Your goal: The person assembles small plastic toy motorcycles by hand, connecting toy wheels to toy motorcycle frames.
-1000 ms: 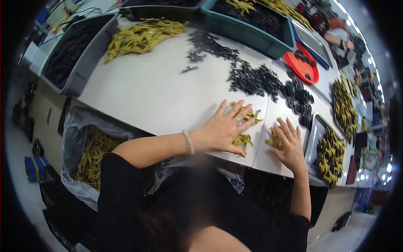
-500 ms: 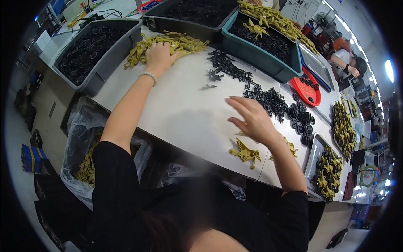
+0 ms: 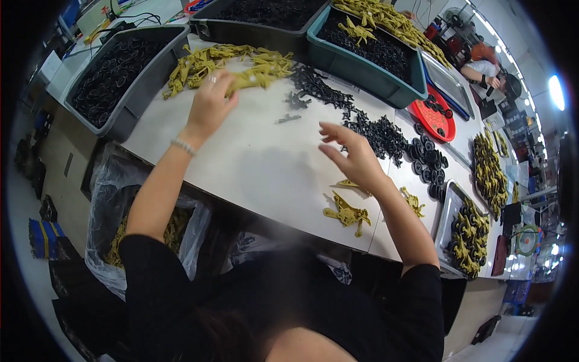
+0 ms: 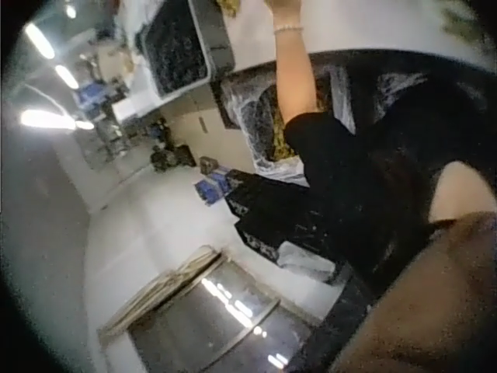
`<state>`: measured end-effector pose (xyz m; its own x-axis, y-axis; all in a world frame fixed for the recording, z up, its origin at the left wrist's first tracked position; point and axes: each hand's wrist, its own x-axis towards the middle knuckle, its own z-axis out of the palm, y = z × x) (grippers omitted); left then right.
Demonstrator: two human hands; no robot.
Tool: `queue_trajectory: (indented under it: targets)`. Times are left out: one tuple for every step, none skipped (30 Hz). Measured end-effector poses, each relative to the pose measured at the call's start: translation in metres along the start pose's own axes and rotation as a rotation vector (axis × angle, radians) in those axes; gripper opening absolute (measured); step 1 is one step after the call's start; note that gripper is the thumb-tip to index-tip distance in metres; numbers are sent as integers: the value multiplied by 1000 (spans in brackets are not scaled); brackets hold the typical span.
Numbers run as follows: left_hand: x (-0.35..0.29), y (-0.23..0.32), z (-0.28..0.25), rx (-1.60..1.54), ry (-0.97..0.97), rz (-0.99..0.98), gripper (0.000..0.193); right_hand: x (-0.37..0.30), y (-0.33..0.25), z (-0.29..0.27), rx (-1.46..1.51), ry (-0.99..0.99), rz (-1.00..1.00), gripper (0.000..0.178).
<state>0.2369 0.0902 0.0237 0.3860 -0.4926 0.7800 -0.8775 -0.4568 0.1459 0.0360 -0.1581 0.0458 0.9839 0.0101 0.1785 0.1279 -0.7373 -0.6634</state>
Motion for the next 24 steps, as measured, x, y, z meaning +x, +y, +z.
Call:
queue_trajectory:
  targets:
    - [-11, 18, -7, -71, -9, 51, 27, 7, 3, 3, 199, 9, 118, 43]
    - [-23, 36, -14, -145, -16, 103, 31, 14, 7, 6, 427, 24, 205, 43]
    - [-37, 52, -21, -179, -42, 127, 33, 21, 2, 5, 638, -39, 318, 43]
    - [-50, 65, -27, -212, -70, 147, 35, 26, -5, 6, 851, -107, 434, 42]
    - [-60, 74, -29, -220, -81, 141, 35, 30, -8, 10, 856, -108, 447, 42]
    - [-68, 82, -32, -235, -80, 185, 36, 34, -12, 13, 880, -238, 442, 40]
    - [-72, 87, -32, -251, -79, 228, 38, 34, -13, 17, 901, -367, 436, 37]
    - [-74, 90, -31, -256, -83, 223, 38, 31, -12, 21, 904, -369, 444, 37]
    - [-76, 91, -30, -224, -69, 203, 39, 28, -10, 27, 785, -351, 328, 34]
    - [-77, 93, -29, -193, -55, 183, 39, 24, -10, 31, 665, -332, 214, 31]
    - [-78, 97, -31, -172, -72, 119, 38, 16, -16, 36, 540, -148, 172, 26]
    - [-80, 102, -35, -171, -74, 113, 38, 10, -17, 37, 541, -154, 175, 26]
    - [-83, 109, -39, -203, -46, 22, 37, 5, -16, 37, 176, -47, -178, 29]
    - [-86, 116, -42, -234, -18, -69, 36, 1, -16, 37, -195, 61, -523, 32]
    - [-92, 125, -42, -238, -20, -73, 36, -5, -14, 42, -308, 64, -628, 42]
    - [-97, 133, -42, -327, -80, -92, 34, -12, -18, 44, -308, 60, -624, 42]
    - [-102, 140, -39, -416, -140, -112, 32, -18, -23, 45, -361, 3, -632, 45]
    - [-106, 145, -35, -419, -140, -118, 32, -24, -29, 45, -414, -55, -642, 49]
    - [-111, 150, -30, -441, -154, -127, 30, -27, -35, 43, -345, -134, -577, 46]
    - [-114, 155, -27, -463, -169, -137, 29, -27, -36, 42, -343, -141, -576, 46]
    - [-112, 157, -24, -479, -151, -153, 29, -27, -35, 40, -343, -150, -579, 45]
    - [-113, 159, -24, -481, -151, -156, 29, -26, -34, 37, -341, -160, -582, 44]
    - [-113, 161, -25, -448, -149, -158, 29, -26, -34, 34, -341, -162, -581, 44]
    - [-114, 162, -25, -415, -148, -158, 29, -25, -34, 32, -367, -207, -607, 42]
